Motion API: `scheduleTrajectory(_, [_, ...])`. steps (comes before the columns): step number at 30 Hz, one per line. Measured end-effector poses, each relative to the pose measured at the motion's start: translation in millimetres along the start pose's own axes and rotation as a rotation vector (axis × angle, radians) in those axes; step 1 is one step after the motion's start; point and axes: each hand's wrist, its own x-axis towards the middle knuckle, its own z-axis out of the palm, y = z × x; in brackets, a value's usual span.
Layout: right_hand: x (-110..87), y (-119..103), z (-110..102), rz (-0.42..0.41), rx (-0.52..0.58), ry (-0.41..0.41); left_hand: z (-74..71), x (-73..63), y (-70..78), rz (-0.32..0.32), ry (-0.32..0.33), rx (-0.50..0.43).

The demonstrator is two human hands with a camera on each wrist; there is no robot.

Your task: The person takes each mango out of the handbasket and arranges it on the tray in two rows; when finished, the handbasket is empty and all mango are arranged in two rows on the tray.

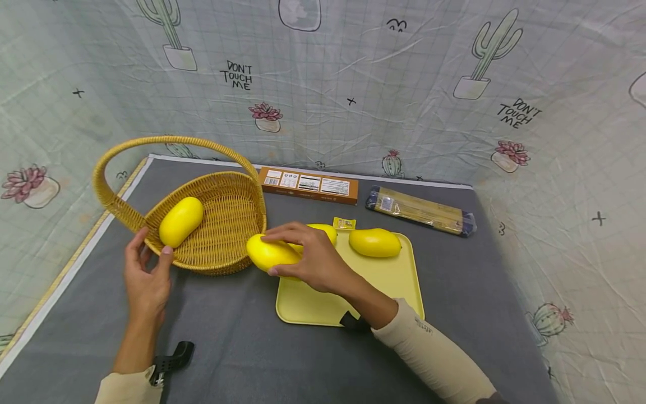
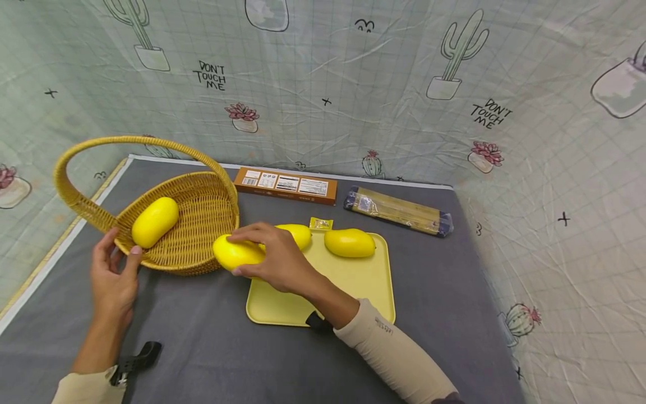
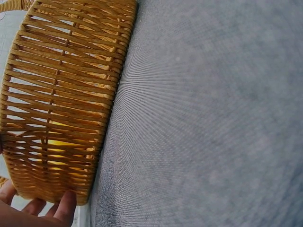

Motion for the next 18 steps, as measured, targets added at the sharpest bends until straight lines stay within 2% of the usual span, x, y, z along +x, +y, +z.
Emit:
scheduleTrajectory(10, [-27.7,31.6,-7.9,0.102,-0.038,-0.046,0.9,-0.3,1.3,0.006,0.006,-0.009])
scheduleTrajectory(18, [-37.6,52.9,-1.6,0.111,-0.122,-0.116,0.8,-0.8,0.6,0.004,0.006,-0.002])
